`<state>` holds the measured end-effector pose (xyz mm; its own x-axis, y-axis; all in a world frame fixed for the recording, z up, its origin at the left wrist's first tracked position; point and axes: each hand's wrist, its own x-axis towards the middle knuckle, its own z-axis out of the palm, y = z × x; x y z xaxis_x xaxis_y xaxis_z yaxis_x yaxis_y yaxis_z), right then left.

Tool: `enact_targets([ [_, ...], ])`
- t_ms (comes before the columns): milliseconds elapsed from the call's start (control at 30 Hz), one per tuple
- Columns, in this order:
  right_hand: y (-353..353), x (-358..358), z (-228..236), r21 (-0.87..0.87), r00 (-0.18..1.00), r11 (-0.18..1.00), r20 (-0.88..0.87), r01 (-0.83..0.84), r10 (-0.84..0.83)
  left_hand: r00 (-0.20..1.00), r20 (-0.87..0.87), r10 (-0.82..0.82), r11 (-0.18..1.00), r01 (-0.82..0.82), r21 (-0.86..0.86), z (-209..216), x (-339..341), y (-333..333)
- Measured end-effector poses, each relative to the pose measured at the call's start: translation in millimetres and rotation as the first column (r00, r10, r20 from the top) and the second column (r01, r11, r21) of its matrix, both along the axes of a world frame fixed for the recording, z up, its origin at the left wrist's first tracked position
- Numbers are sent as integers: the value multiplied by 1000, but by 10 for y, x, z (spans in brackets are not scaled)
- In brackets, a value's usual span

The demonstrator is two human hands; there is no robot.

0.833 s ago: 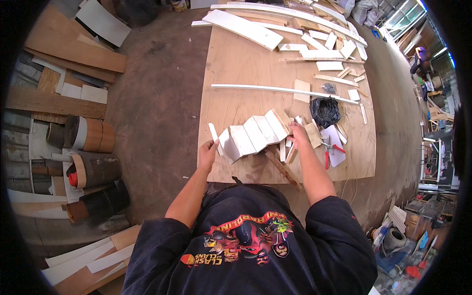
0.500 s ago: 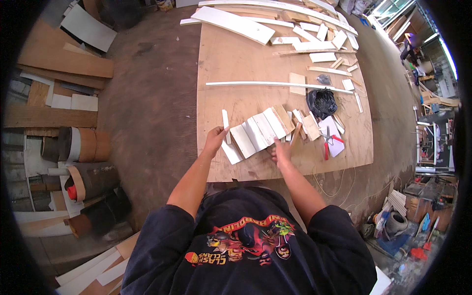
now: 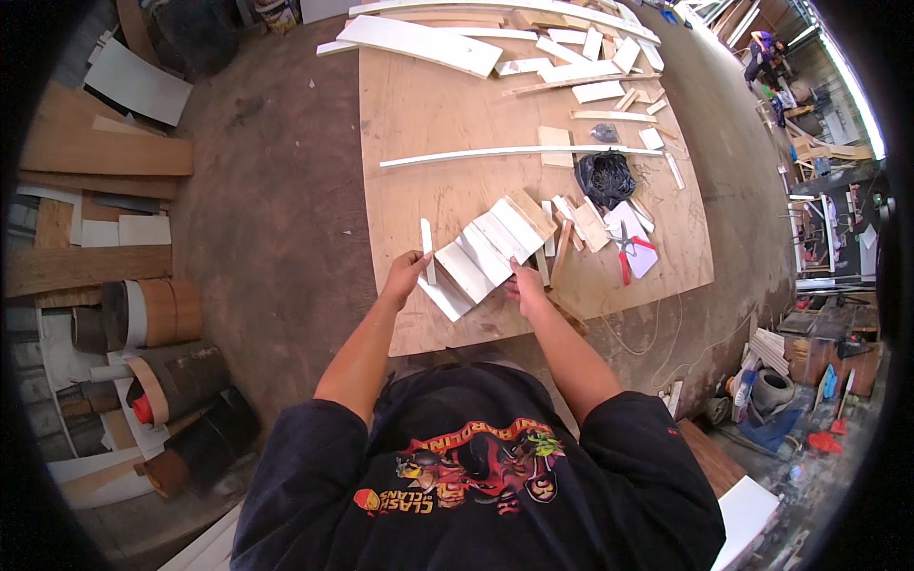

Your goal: The person aligns and hammers small wooden blocks into a staggered staircase shape using pliers to hold pieces in place.

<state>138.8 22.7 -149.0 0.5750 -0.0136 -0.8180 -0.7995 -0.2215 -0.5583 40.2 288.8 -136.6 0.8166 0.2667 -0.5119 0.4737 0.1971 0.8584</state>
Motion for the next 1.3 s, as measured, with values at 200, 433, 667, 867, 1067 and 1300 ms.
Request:
enact_targets([
  [200,123,-50,300,246,987,965,103,93,-121,994,-22,110,990,-112,-89,11,-103,-47],
  [433,449,50,219,-218,646,928,669,-303,369,935,-110,337,893,-354,-279,-130,-136,-93],
  [667,850,131,594,-421,541,830,630,-365,557,919,-68,389,873,-392,-289,-58,-272,-70],
  [867,1003,170,691,-441,532,804,603,-399,595,866,-15,499,807,-471,-357,205,-333,-173],
  [1067,1043,255,598,-366,542,831,633,-419,553,847,-18,531,779,-497,-383,282,-363,-191],
  [1300,1133,337,622,-379,558,785,555,-490,616,833,-7,553,770,-515,-377,326,-366,-138],
])
